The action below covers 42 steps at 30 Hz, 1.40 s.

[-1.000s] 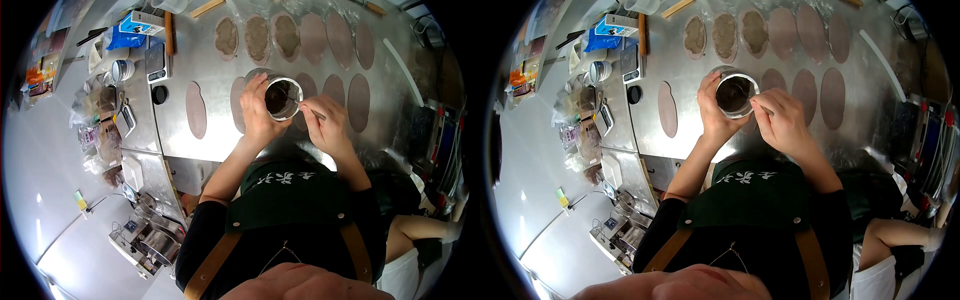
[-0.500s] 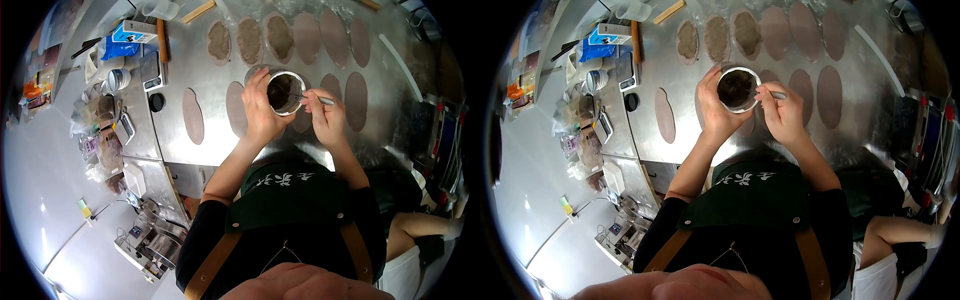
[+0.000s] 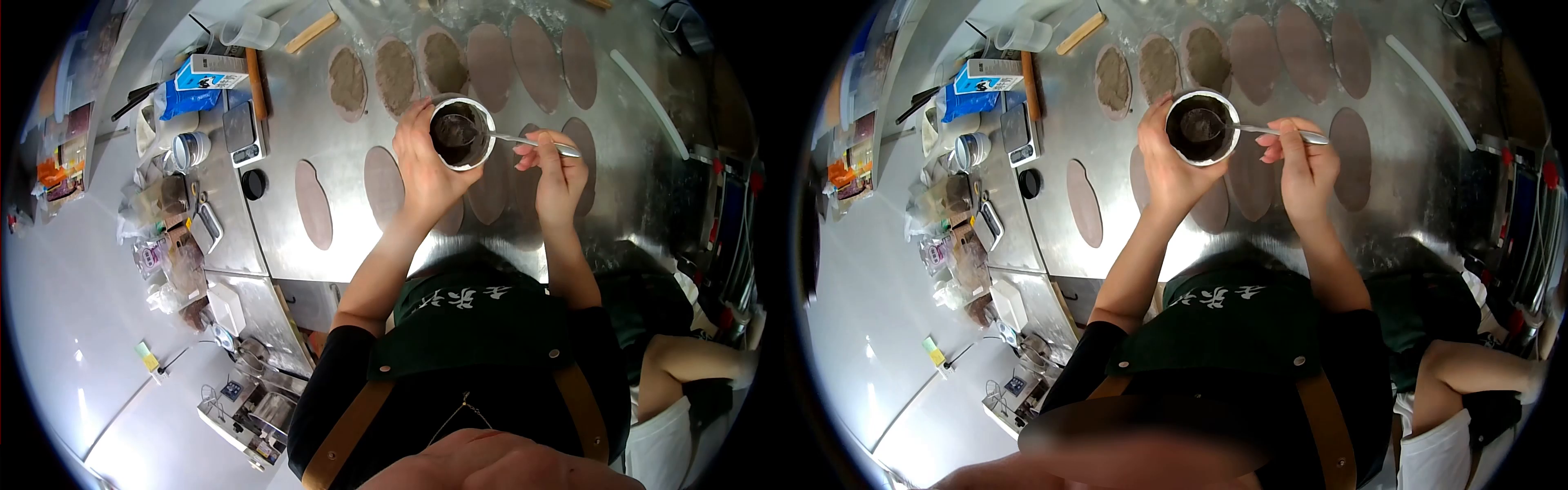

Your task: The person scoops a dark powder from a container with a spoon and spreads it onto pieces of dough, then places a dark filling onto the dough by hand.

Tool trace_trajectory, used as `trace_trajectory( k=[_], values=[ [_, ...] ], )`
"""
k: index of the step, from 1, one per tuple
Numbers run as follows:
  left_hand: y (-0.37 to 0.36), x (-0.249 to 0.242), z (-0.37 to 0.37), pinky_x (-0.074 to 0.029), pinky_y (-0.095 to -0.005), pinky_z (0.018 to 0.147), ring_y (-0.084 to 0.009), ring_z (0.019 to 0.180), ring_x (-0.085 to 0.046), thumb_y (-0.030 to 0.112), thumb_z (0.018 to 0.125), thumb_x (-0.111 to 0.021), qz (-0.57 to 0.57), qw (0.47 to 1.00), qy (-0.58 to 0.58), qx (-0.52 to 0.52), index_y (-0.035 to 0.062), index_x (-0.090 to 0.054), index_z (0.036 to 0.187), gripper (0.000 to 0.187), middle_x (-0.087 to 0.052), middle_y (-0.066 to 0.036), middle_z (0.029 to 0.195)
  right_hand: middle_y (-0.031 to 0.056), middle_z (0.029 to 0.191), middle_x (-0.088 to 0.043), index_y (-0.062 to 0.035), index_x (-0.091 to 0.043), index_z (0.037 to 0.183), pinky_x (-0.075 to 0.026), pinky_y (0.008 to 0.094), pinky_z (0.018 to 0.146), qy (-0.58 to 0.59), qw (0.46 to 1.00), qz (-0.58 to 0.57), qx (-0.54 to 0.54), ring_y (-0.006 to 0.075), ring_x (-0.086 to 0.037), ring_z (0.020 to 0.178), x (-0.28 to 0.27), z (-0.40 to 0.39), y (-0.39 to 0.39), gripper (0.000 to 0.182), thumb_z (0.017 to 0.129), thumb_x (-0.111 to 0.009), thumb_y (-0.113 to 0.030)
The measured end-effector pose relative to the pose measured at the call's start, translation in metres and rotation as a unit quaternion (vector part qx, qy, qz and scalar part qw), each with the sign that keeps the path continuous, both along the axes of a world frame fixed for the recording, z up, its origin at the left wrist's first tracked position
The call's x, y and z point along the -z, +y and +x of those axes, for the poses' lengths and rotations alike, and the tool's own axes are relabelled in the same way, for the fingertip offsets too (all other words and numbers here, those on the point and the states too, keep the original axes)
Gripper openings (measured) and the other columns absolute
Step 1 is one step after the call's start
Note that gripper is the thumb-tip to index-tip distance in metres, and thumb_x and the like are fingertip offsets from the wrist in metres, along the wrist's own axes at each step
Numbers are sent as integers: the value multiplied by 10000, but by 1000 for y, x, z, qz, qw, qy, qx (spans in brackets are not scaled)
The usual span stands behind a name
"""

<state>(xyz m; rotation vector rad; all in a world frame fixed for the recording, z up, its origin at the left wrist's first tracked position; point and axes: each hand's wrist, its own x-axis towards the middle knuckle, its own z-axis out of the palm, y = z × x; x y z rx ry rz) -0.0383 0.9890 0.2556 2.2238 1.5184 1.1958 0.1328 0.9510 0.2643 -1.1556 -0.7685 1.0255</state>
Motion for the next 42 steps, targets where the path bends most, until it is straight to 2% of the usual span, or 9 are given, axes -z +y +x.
trace_trajectory(
  k=[5, 9, 20, 22, 25, 28, 35, 40, 42],
  values=[
    [15, 10, -1, -438, -440, 983, -373, 1189, -521, 164, 538, -902, -5, 1000, -21, -3, 10, -384, 1313, 945, -497, -207, 1287, 142, 805, -675, 47, -630, 982, -540, 281, 577, 102, 992, -27, 75, 141, -616, 635, -9, 15, 17, 185, 984, -558, -124],
    [14, 8, -13, -465, -397, 991, -323, 1176, -547, 131, 533, -913, -68, 996, -55, -26, 13, -371, 1310, 955, -486, -204, 1294, 142, 798, -673, 54, -631, 976, -546, 293, 574, 98, 989, -11, 111, 160, -639, 660, 1, 43, 42, 189, 978, -557, -121],
    [-25, 5, -49, -467, -389, 967, -300, 1141, -564, 163, 589, -898, -106, 992, -46, -56, -2, -334, 1370, 977, -473, -198, 1299, 90, 839, -707, 9, -654, 1006, -547, 287, 651, -199, 969, -27, 145, 136, -659, 698, 132, 39, 128, 212, 987, -555, -178],
    [-30, 4, -52, -466, -390, 971, -303, 1148, -560, 181, 588, -900, -103, 992, -39, -61, -2, -336, 1368, 980, -464, -202, 1310, 85, 847, -713, -14, -658, 1003, -540, 306, 661, -299, 944, -30, 136, 163, -668, 693, 145, 37, 133, 164, 964, -580, -154],
    [-34, 6, -58, -462, -392, 981, -312, 1164, -552, 206, 587, -904, -101, 992, -38, -64, -1, -339, 1366, 985, -452, -208, 1327, 86, 849, -698, -36, -673, 1002, -527, 318, 669, -476, 863, 96, 137, 182, -653, 710, 138, 34, 134, 128, 959, -593, -127],
    [-36, 7, -60, -456, -395, 991, -320, 1180, -543, 218, 586, -907, -98, 992, -39, -66, 0, -341, 1364, 986, -446, -212, 1338, 107, 849, -672, -61, -672, 983, -509, 373, 669, -546, 820, 135, 110, 270, -645, 751, 129, 31, 132, 89, 922, -618, -95],
    [-38, 7, -58, -405, -435, 1038, -389, 1238, -477, 182, 564, -899, -112, 989, -78, -65, 6, -370, 1339, 955, -456, -215, 1331, 110, 834, -648, -64, -669, 964, -502, 399, 659, -585, 786, 181, 91, 299, -624, 753, 124, 31, 131, 72, 899, -643, -79],
    [-34, 7, -56, -472, -391, 972, -301, 1128, -577, 161, 582, -893, -110, 991, -57, -59, 5, -341, 1360, 967, -481, -193, 1289, 120, 855, -654, -56, -670, 976, -507, 368, 673, -571, 793, 172, 124, 275, -640, 748, 118, 39, 127, 76, 909, -638, -73],
    [-32, 8, -55, -472, -388, 969, -296, 1122, -579, 150, 583, -889, -118, 989, -60, -58, 7, -335, 1362, 966, -485, -188, 1283, 111, 916, -676, -49, -666, 1009, -528, 354, 692, -527, 830, 135, 126, 269, -662, 790, 110, 42, 122, 104, 919, -622, -78]
  ],
)
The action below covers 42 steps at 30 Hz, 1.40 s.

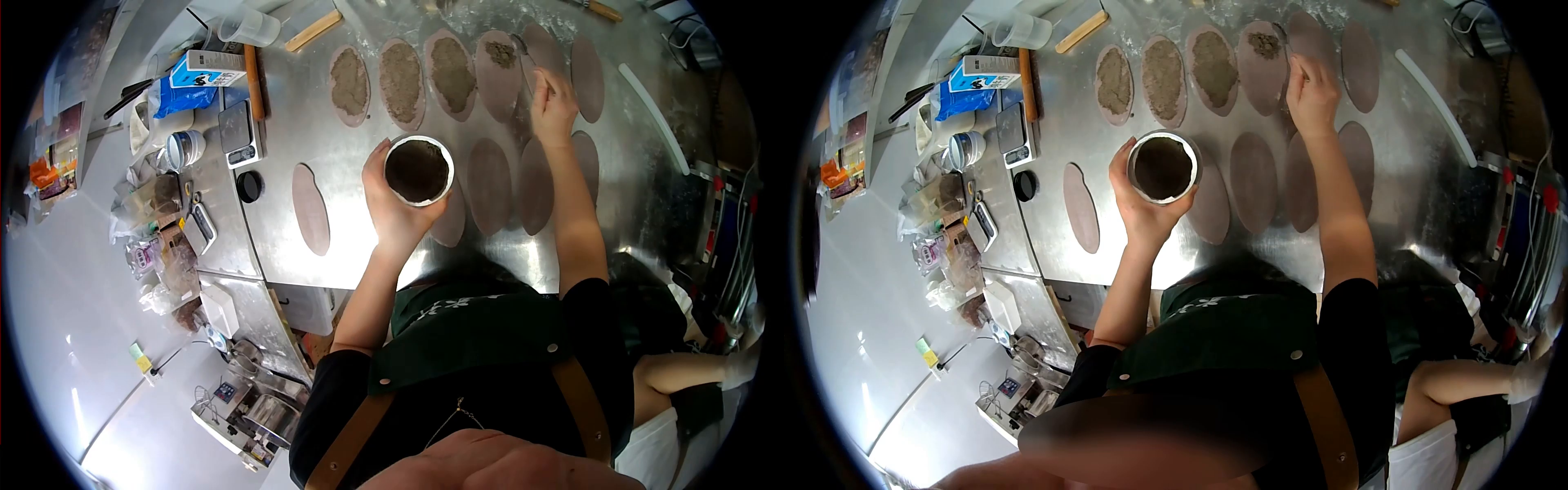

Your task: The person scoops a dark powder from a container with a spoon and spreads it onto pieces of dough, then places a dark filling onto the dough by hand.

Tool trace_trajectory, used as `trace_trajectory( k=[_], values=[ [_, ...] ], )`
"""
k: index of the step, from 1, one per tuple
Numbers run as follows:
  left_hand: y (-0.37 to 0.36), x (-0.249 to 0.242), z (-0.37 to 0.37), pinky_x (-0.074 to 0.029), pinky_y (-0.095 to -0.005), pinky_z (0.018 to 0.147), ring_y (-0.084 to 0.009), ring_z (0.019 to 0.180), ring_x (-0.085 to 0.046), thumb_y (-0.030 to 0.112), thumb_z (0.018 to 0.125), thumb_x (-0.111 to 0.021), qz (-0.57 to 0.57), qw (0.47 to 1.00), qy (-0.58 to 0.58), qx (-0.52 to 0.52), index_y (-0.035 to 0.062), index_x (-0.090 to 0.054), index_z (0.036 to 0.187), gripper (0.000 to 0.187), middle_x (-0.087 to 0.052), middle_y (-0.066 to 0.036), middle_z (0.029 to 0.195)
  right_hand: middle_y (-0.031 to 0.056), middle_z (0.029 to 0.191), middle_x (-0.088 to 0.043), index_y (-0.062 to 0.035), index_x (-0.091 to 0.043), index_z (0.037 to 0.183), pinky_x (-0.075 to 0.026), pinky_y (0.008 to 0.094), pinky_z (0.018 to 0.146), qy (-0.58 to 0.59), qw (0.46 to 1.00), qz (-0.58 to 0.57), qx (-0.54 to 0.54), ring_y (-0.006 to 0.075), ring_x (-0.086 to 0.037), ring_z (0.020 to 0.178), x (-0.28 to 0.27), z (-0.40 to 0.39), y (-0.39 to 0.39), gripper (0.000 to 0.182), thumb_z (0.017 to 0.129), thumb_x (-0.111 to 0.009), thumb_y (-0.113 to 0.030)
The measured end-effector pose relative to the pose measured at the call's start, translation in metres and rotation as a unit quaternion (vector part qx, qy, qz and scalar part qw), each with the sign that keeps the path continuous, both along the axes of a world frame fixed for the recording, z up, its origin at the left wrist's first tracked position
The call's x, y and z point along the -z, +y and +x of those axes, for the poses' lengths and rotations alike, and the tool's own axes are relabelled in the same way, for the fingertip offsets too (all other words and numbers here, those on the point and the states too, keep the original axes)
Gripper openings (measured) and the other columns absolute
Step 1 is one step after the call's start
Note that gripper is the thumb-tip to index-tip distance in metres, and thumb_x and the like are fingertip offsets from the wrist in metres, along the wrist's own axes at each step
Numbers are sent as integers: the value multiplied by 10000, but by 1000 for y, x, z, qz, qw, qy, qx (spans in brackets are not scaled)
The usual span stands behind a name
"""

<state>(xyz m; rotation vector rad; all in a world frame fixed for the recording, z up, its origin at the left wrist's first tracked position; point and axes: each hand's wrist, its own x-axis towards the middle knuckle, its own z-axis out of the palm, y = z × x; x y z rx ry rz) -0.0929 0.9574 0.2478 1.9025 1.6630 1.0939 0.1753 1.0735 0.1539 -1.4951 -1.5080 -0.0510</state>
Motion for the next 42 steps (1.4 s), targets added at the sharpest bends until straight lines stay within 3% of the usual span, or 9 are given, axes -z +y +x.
trace_trajectory(
  k=[4, 7, 10, 12, 15, 21, 27, 33, 42],
  values=[
    [9, 1, 3, -456, -389, 985, -292, 1140, -564, 140, 584, -889, -17, 1000, -5, 3, 10, -323, 1363, 972, -481, -183, 1290, 113, 957, -698, 8, -659, 1040, -549, 333, 722, 322, 946, -8, -32, 211, -681, 812, -38, -4, -22, 159, 979, -556, -96],
    [16, -1, 6, -439, -400, 1003, -300, 1178, -538, 150, 576, -900, 0, 1000, 15, 13, 12, -330, 1354, 974, -470, -194, 1313, 110, 917, -692, 53, -651, 1009, -550, 321, 733, 418, 905, -50, -68, 178, -669, 836, -101, -8, -57, 202, 1005, -514, -95],
    [21, 2, 11, -445, -412, 991, -334, 1194, -524, 165, 566, -909, 47, 998, 32, 25, 10, -345, 1342, 971, -454, -210, 1330, 112, 868, -686, 58, -646, 969, -534, 308, 697, 448, 866, -39, -220, 162, -651, 779, -131, -19, -92, 194, 1001, -498, -63],
    [23, 0, 17, -438, -420, 994, -355, 1195, -515, 165, 566, -908, 71, 996, 44, 28, 9, -357, 1334, 958, -456, -212, 1325, 114, 815, -674, 43, -636, 947, -497, 305, 628, 350, 875, -83, -323, 171, -618, 684, -143, -26, -98, 102, 948, -550, -11],
    [23, -4, 22, -415, -440, 1003, -389, 1205, -488, 155, 553, -908, 105, 991, 64, 45, 9, -386, 1319, 938, -473, -217, 1298, 121, 780, -645, 25, -622, 920, -459, 336, 564, 159, 914, -60, -369, 230, -581, 618, -144, -40, -96, 53, 868, -616, 30],
    [20, -9, 24, -411, -443, 1002, -393, 1197, -502, 140, 522, -917, 144, 983, 88, 68, -31, -413, 1317, 956, -492, -235, 1306, 115, 759, -620, 1, -611, 889, -443, 360, 525, 101, 925, -87, -355, 275, -583, 625, -142, -50, -104, 79, 828, -651, 32],
    [18, -13, 27, -421, -448, 1002, -400, 1179, -526, 111, 500, -907, 149, 982, 97, 70, -60, -428, 1300, 948, -514, -254, 1294, 129, 755, -632, 6, -622, 899, -457, 337, 543, 202, 901, -124, -363, 259, -605, 627, -124, -50, -106, 24, 876, -623, -1],
    [18, -6, 29, -389, -475, 964, -418, 1219, -506, 106, 510, -882, 137, 986, 65, 67, -25, -434, 1293, 912, -500, -227, 1333, 89, 789, -684, 29, -654, 961, -521, 248, 641, 390, 861, -214, -246, 114, -646, 698, -109, -48, -115, 144, 973, -570, -87],
    [28, -2, 34, -455, -444, 969, -404, 1162, -531, 145, 540, -894, 90, 993, 78, 19, -13, -392, 1309, 932, -507, -235, 1254, 131, 852, -679, 57, -636, 981, -571, 300, 646, 536, 808, -149, -193, 162, -665, 722, -108, -35, -110, 192, 1000, -532, -104]
  ],
)
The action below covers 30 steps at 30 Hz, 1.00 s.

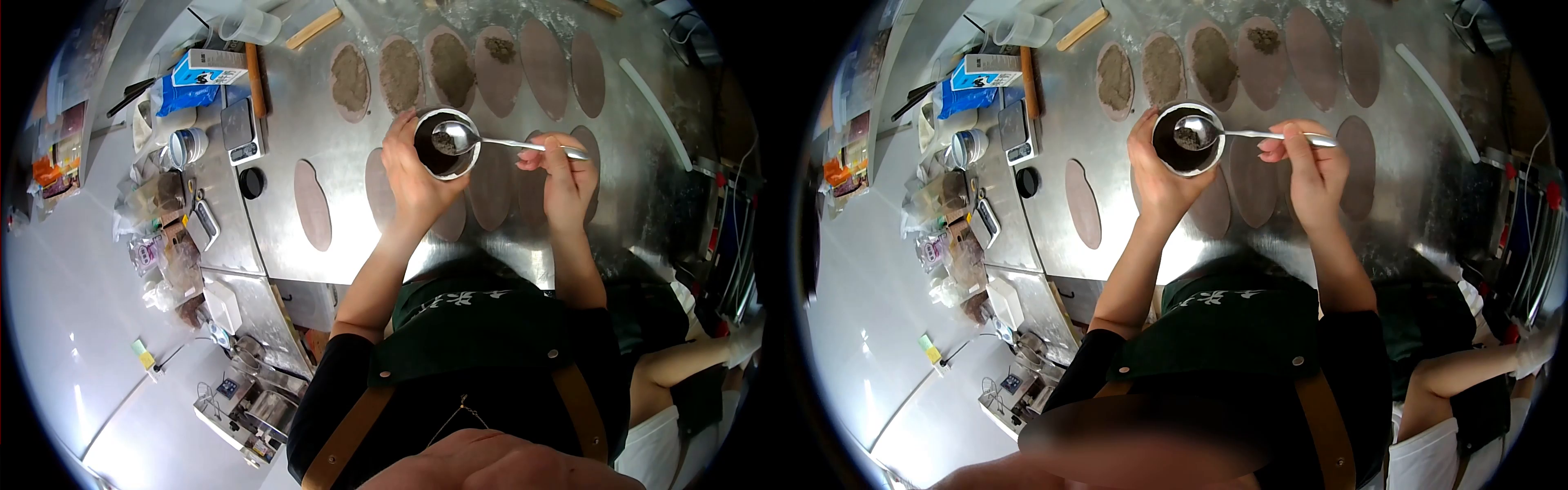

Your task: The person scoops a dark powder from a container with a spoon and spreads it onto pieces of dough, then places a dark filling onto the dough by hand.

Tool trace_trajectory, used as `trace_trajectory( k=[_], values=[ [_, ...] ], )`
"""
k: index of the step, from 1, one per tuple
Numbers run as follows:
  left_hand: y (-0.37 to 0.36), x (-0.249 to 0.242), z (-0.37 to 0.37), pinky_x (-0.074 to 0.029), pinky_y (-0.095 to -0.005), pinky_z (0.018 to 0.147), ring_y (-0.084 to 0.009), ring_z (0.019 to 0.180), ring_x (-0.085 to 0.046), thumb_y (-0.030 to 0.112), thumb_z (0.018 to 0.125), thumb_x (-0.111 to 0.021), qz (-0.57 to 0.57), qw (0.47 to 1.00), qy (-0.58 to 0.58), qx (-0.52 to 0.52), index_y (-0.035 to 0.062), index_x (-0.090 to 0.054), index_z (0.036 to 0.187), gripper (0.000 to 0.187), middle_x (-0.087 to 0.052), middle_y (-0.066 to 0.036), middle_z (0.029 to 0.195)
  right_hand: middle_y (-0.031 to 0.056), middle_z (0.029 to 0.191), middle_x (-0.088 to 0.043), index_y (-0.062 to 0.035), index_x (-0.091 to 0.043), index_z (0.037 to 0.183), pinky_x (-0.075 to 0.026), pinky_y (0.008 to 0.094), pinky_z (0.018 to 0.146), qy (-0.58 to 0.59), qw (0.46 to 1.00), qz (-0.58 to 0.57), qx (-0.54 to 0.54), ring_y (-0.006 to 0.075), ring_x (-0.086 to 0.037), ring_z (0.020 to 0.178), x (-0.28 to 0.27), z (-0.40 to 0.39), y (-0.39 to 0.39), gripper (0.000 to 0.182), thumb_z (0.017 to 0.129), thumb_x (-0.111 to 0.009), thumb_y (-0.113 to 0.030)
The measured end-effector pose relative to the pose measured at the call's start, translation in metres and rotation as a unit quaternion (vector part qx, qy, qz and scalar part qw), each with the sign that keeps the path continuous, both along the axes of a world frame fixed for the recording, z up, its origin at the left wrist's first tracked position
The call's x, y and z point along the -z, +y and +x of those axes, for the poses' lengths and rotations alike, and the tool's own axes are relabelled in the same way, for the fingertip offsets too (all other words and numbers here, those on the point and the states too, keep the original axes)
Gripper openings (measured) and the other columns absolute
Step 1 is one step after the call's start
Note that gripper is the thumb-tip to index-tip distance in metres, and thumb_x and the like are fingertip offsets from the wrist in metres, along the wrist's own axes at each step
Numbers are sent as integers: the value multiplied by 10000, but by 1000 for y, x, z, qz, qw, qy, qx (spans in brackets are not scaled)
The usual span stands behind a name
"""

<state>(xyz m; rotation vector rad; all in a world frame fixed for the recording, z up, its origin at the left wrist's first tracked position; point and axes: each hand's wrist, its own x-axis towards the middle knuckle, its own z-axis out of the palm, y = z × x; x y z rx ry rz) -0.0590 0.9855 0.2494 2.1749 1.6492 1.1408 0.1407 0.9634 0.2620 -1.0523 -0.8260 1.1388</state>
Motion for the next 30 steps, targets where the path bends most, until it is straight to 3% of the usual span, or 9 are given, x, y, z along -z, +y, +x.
trace_trajectory(
  k=[6, 12, 16, 19, 25, 30],
  values=[
    [-3, 8, -11, -444, -429, 993, -370, 1192, -520, 162, 540, -903, -18, 1000, -22, -5, 0, -387, 1311, 941, -471, -225, 1310, 141, 842, -679, 61, -634, 995, -581, 338, 642, 70, 993, -3, 99, 206, -677, 723, 5, 34, 20, 189, 979, -566, -114],
    [-16, 2, -24, -448, -417, 992, -359, 1184, -530, 140, 562, -901, -37, 999, -12, -5, -5, -366, 1337, 952, -470, -227, 1311, 125, 857, -701, 47, -642, 1021, -569, 293, 686, -96, 975, -65, 190, 159, -674, 739, 79, 52, 52, 210, 994, -558, -143],
    [-23, 4, -28, -462, -414, 974, -355, 1145, -558, 152, 564, -904, -35, 999, -29, -7, -13, -369, 1330, 949, -473, -243, 1303, 94, 865, -712, 33, -653, 1017, -562, 269, 728, -184, 963, -53, 192, 127, -670, 744, 120, 44, 71, 197, 996, -552, -135],
    [-26, 2, -30, -467, -414, 968, -354, 1129, -573, 163, 563, -907, -27, 999, -25, -7, -17, -368, 1327, 952, -478, -246, 1297, 93, 850, -713, 16, -664, 992, -548, 275, 681, -266, 945, 13, 191, 136, -667, 715, 136, 36, 77, 154, 975, -580, -112],
    [-30, 3, -32, -465, -412, 972, -353, 1137, -571, 171, 560, -908, -32, 999, -37, -13, -20, -370, 1325, 955, -481, -239, 1296, 122, 841, -681, -22, -670, 955, -513, 365, 659, -487, 844, 158, 157, 275, -655, 741, 122, 30, 82, 74, 884, -659, -38],
    [-32, 4, -33, -460, -408, 979, -349, 1152, -559, 171, 562, -903, -36, 999, -31, -11, -15, -369, 1331, 954, -476, -234, 1298, 122, 856, -675, -16, -664, 943, -513, 362, 659, -520, 817, 199, 149, 293, -644, 749, 119, 32, 84, 66, 878, -653, -13]
  ],
)
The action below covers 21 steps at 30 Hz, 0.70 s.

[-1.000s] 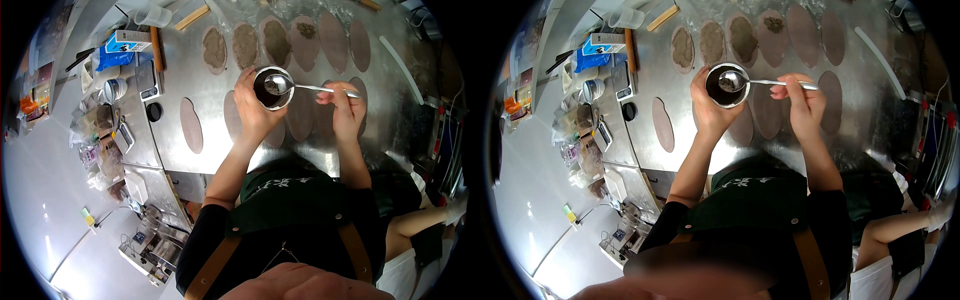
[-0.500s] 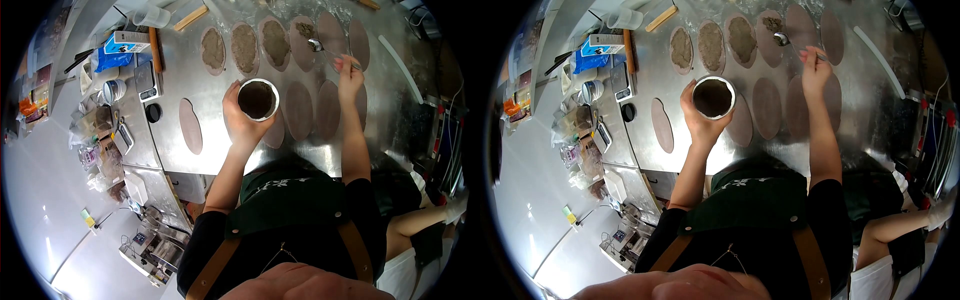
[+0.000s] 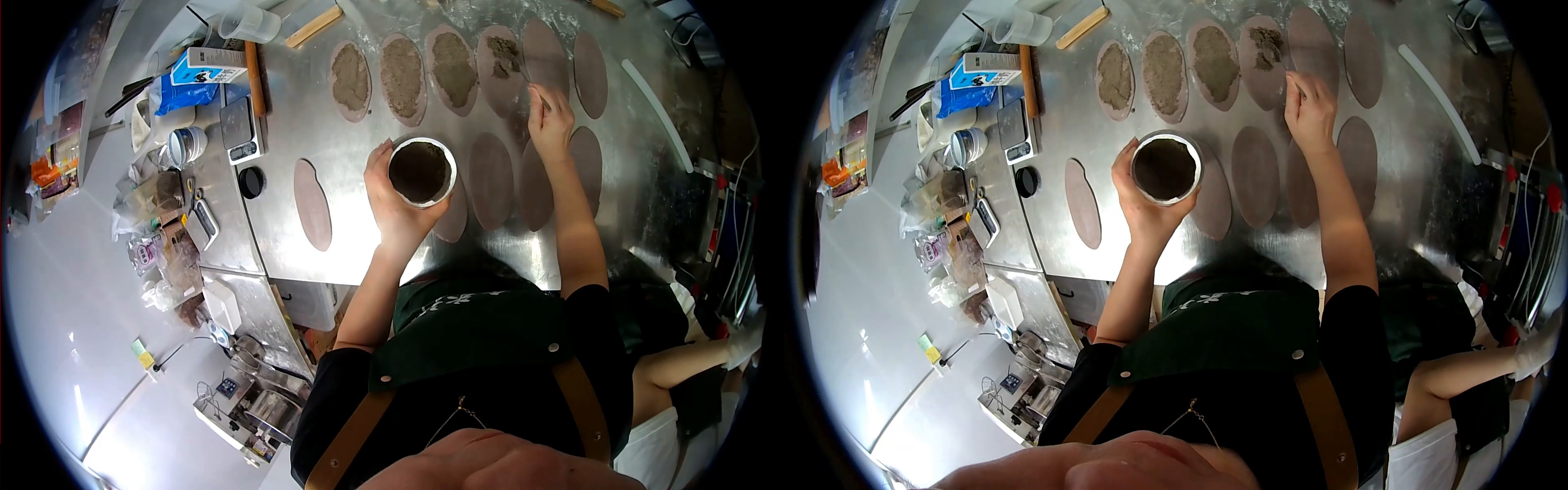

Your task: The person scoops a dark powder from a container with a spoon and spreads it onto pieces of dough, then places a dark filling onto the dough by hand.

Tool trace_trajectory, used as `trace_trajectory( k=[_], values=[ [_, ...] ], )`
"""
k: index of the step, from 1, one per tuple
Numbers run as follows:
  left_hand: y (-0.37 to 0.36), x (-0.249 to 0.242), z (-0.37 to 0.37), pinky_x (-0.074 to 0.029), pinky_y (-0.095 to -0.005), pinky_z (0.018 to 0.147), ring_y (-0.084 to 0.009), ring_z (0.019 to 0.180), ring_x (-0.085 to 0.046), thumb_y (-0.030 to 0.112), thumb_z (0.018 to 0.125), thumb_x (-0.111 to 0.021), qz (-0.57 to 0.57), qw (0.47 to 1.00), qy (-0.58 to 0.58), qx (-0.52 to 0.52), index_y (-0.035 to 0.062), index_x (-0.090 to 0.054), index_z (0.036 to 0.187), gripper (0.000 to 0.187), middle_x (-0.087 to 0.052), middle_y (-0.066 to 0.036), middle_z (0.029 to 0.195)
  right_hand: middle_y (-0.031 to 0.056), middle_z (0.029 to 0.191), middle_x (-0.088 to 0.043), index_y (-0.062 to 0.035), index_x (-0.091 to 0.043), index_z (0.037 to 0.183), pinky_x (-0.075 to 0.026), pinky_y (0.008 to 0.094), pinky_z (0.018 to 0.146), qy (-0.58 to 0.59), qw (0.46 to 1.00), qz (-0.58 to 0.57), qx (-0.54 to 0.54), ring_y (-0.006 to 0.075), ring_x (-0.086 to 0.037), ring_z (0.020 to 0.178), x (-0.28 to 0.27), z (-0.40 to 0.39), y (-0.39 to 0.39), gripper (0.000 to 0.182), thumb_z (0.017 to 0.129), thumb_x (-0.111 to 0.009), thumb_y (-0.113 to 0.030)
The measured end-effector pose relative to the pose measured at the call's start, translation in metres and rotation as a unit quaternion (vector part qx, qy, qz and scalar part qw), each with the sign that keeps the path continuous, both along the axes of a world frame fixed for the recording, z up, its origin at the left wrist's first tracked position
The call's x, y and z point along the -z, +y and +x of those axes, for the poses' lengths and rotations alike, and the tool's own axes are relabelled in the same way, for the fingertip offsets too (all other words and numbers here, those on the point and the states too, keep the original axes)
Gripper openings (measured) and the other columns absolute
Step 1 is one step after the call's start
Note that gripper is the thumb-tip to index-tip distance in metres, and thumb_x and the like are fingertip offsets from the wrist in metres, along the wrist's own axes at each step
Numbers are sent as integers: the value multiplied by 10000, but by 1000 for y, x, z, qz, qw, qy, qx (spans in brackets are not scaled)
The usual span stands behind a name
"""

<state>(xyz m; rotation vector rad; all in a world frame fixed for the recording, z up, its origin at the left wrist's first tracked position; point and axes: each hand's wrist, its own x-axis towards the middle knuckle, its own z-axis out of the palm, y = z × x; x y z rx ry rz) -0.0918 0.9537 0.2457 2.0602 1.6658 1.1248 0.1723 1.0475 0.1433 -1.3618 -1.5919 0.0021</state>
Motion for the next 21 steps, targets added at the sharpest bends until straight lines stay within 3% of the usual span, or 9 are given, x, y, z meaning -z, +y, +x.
trace_trajectory(
  k=[10, 12, 15, 18, 19, 21],
  values=[
    [-3, 2, 0, -463, -407, 975, -340, 1142, -561, 167, 559, -905, -6, 1000, 0, 8, -7, -365, 1337, 963, -480, -222, 1287, 113, 835, -658, -20, -657, 959, -513, 356, 631, -13, 1000, -2, 4, 255, -638, 703, -2, 1, -5, 85, 874, -656, -12],
    [-4, 2, 0, -462, -408, 977, -337, 1140, -563, 165, 559, -905, -7, 1000, -8, 7, -6, -365, 1337, 963, -482, -222, 1284, 102, 860, -677, -5, -653, 976, -531, 326, 638, 157, 987, -13, 12, 207, -649, 707, 15, -2, 0, 77, 906, -626, -23],
    [-5, 2, -1, -460, -407, 981, -334, 1140, -564, 166, 561, -907, -12, 1000, -6, 8, -6, -363, 1338, 964, -485, -222, 1283, 116, 899, -691, 30, -637, 987, -564, 305, 671, 391, 915, -76, 66, 171, -659, 723, 14, 0, 14, 107, 944, -579, -49],
    [-5, 4, 0, -455, -411, 988, -335, 1141, -563, 165, 559, -908, -11, 1000, -6, 5, -6, -358, 1340, 970, -485, -223, 1285, 160, 907, -681, 64, -606, 985, -593, 334, 721, 592, 787, -123, 123, 196, -660, 732, 13, 9, 35, 146, 956, -547, -66],
    [-5, 4, 0, -453, -414, 992, -338, 1146, -561, 168, 560, -908, -14, 1000, -7, 7, -8, -356, 1341, 973, -481, -225, 1291, 177, 905, -674, 75, -593, 983, -601, 350, 739, 651, 735, -131, 138, 211, -659, 733, 16, 13, 43, 157, 956, -539, -69],
    [-6, 5, -1, -449, -419, 998, -343, 1155, -555, 174, 560, -907, -19, 1000, -10, 10, -10, -352, 1343, 977, -473, -228, 1302, 198, 904, -664, 85, -567, 987, -607, 377, 763, 691, 691, -142, 157, 224, -655, 736, 28, 17, 52, 161, 950, -538, -69]
  ],
)
